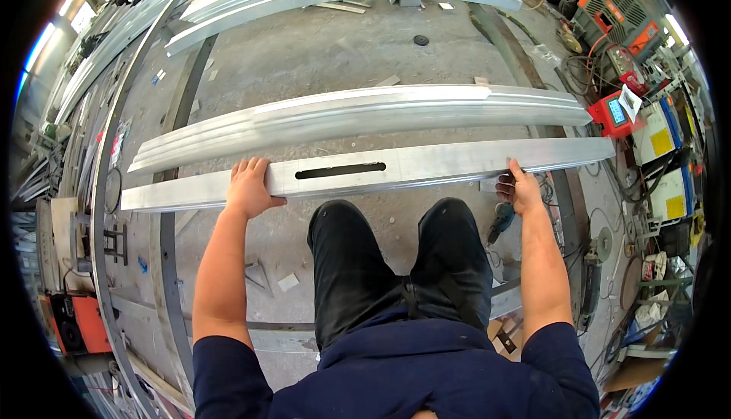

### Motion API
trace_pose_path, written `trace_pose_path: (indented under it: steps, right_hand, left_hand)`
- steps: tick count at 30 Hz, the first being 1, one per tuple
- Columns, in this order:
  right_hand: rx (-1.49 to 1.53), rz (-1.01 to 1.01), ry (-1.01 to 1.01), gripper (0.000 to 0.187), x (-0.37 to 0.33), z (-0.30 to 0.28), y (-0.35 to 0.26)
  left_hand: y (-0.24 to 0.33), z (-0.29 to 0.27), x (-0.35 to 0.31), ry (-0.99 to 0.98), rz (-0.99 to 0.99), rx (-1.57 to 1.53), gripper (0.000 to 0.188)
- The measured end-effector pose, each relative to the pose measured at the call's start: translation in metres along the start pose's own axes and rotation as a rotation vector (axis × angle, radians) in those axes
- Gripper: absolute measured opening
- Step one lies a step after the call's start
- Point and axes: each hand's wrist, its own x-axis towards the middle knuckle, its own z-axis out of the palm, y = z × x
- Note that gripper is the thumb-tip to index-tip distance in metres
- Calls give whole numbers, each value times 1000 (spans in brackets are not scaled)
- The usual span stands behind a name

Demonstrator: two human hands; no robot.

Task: The person uses an angle grinder to cut a long aluminum profile, then uses tin snips to trim and shape the cut section. They place a metal bracket into the profile and measure the assembly with a tape measure.

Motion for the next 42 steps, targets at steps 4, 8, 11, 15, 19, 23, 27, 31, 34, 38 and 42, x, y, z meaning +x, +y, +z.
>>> trace_pose_path:
  steps: [4, 8, 11, 15, 19, 23, 27, 31, 34, 38, 42]
  right_hand:
    - [-50, -103, 35, 56, 8, -5, 15]
    - [-444, -168, 169, 55, 7, 11, 14]
    - [-697, -319, 325, 70, -12, -3, 45]
    - [-775, -356, 123, 55, -94, -60, 67]
    - [-754, -192, 452, 43, -177, -168, 104]
    - [-741, 15, 851, 37, -231, -288, 179]
    - [-688, 125, 934, 36, -256, -320, 234]
    - [-578, 55, 1040, 37, -234, -341, 288]
    - [-416, 104, 1091, 38, -204, -343, 289]
    - [-454, 118, 944, 39, -208, -333, 256]
    - [-491, 295, 620, 37, -235, -319, 258]
  left_hand:
    - [4, 3, 6, -12, 36, -63, 88]
    - [-16, 31, -14, 88, 13, -102, 90]
    - [-12, 35, -22, 168, 13, -78, 98]
    - [-1, 22, -7, 78, 8, -86, 102]
    - [-26, 35, -4, 124, 45, -55, 105]
    - [-49, 53, 5, 142, 95, -48, 105]
    - [-66, 56, 9, 118, 91, 8, 107]
    - [-60, 61, 19, 81, 70, 47, 107]
    - [-62, 59, 25, 42, 73, 45, 106]
    - [-70, 52, 21, 18, 57, 54, 108]
    - [-71, 54, 19, 12, 18, 63, 110]
